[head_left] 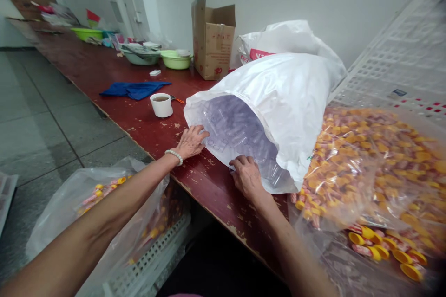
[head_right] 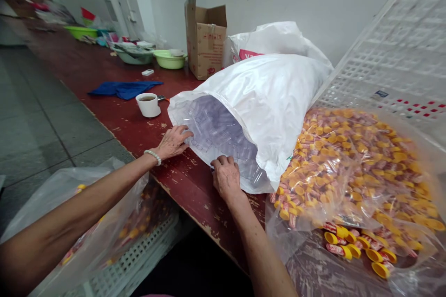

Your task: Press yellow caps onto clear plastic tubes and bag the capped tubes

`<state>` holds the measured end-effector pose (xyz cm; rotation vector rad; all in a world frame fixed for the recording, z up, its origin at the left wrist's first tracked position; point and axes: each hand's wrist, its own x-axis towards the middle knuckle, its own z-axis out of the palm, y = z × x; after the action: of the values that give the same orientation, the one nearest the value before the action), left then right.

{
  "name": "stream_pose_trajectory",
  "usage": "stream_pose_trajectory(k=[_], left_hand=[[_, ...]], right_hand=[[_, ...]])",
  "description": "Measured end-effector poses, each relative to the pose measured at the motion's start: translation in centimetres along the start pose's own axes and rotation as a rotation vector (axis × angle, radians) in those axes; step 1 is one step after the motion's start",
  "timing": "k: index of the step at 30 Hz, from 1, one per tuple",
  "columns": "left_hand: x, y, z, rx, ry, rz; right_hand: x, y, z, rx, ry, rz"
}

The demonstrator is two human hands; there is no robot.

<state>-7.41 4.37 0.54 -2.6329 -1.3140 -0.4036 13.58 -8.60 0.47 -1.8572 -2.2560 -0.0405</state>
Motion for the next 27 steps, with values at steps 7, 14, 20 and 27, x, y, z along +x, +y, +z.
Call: stream_pose_trajectory(k=[7,14,20,27], left_hand=[[0.5,1.0,0.6,-0.028,0.039,-0.052],[0.9,1.0,1.0,-0.142,0.072,0.084],[0.7,0.3,1.3,-0.342,0.067,-0.036],[-0.2,-0.3,2.1,-0.329,0.099,-0.302]], right_hand=[[-0.4,-0.3,0.9,0.163,0.092,0.02],[2.9,-0.7,1.5,0.107,0.152,0.123],[7.6,-2.0,1.9,0.026,0.104,0.02],[8.1,-1.6,2.3,0.022,0.131,-0.033]])
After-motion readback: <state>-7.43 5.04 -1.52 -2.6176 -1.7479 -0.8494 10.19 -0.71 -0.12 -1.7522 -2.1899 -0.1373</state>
